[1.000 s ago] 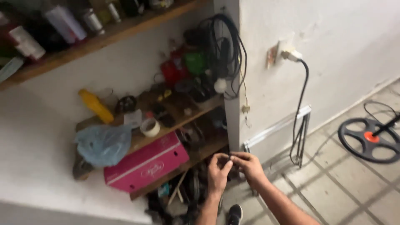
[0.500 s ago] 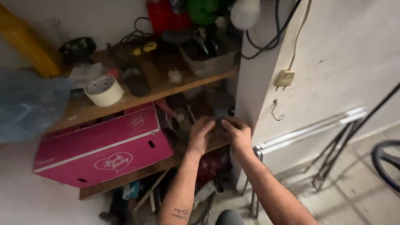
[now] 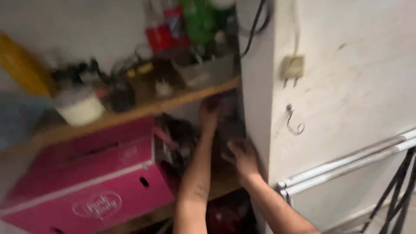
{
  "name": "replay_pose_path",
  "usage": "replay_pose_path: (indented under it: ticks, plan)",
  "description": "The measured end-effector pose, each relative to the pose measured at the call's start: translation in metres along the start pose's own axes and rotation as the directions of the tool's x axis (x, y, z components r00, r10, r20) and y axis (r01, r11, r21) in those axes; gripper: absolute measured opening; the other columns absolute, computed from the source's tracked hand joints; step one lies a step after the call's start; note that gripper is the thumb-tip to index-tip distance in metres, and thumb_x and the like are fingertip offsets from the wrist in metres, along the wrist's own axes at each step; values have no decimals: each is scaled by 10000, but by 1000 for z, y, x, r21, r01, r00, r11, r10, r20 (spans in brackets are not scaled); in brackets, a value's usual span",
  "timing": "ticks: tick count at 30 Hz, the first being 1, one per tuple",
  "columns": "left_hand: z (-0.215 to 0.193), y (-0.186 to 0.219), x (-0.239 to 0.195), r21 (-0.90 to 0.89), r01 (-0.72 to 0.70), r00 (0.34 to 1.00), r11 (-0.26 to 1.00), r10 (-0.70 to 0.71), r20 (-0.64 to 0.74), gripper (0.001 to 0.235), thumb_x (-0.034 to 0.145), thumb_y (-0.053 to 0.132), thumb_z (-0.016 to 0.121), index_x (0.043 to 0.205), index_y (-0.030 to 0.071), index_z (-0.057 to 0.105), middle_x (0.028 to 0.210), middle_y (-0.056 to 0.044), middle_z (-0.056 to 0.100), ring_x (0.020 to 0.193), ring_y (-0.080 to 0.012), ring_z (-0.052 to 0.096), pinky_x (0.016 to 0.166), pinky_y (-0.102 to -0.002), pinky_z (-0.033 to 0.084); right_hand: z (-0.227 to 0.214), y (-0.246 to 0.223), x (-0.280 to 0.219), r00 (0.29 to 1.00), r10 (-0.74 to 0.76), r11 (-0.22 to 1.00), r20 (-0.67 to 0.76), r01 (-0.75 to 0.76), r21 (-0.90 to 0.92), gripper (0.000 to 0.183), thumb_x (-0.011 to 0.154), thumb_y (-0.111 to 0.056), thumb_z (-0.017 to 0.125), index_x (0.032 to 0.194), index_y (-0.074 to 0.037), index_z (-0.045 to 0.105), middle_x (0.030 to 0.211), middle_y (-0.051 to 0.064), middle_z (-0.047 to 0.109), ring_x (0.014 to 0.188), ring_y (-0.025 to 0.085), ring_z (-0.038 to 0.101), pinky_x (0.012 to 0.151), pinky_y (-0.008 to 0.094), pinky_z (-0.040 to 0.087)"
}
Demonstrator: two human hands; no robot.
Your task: Inspecting, cleaning, and testing various mechanical and electrical components on a workbench.
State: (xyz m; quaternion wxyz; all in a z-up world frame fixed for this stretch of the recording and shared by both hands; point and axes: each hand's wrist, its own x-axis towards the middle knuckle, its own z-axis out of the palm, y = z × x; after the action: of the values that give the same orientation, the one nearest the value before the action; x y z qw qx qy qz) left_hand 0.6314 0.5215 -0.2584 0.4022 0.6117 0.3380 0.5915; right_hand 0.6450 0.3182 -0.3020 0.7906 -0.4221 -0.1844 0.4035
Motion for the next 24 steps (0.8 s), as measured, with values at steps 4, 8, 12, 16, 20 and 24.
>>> replay_pose_path:
  ticks: [4, 8, 12, 16, 20, 24]
  plan:
    - [-2, -13, 16, 59, -146, 989, 987, 145, 16, 595, 898, 216, 766, 1420, 3, 576, 1353, -253, 642, 1336, -418, 568, 1165, -542, 429, 6, 2, 7, 995, -97, 989, 40, 91, 115, 330, 988, -107, 675, 1281, -15, 555, 1151, 122, 535, 1086, 318, 606, 948, 562, 597]
    - [3, -26, 11, 85, -188, 981, 978, 192, -32, 571, 872, 236, 774, 1365, -5, 617, 1319, -263, 652, 1287, -433, 600, 1123, -575, 458, 19, -4, -3, 994, -107, 980, -17, 109, 167, 389, 975, -103, 685, 1337, -56, 551, 1255, 127, 479, 1195, 321, 537, 975, 619, 563]
    - [4, -29, 20, 107, -286, 956, 952, 291, -27, 494, 910, 146, 699, 1375, 7, 607, 1303, -260, 644, 1287, -463, 574, 1120, -593, 444, 43, -20, -11, 993, -51, 977, -109, 72, 199, 429, 972, -126, 688, 1368, -68, 533, 1313, 118, 465, 1180, 302, 537, 965, 561, 589]
    - [-2, -21, 24, 216, -288, 945, 933, 314, -93, 548, 856, 155, 759, 1381, 82, 616, 1277, -204, 676, 1249, -393, 630, 1095, -504, 505, 33, 14, 24, 994, -11, 990, -106, 26, 137, 469, 983, -217, 702, 1397, -133, 498, 1296, 96, 488, 1049, 306, 612, 858, 514, 654]
    - [3, -6, 40, 20, -287, 957, 958, 285, 48, 548, 882, 269, 735, 1388, 87, 629, 1351, -191, 659, 1291, -389, 609, 1125, -503, 482, 34, 20, 29, 988, -9, 988, -152, 32, 150, 491, 956, -199, 729, 1394, -110, 526, 1304, 118, 490, 1129, 320, 577, 898, 548, 619]
    - [17, 31, 16, 107, -271, 962, 957, 271, 20, 515, 928, 172, 646, 1410, 19, 548, 1353, -263, 592, 1294, -429, 564, 1140, -538, 394, 40, 16, 22, 983, -29, 974, -179, 68, 217, 477, 953, -170, 719, 1388, -83, 541, 1333, 142, 465, 1152, 330, 553, 938, 587, 596]
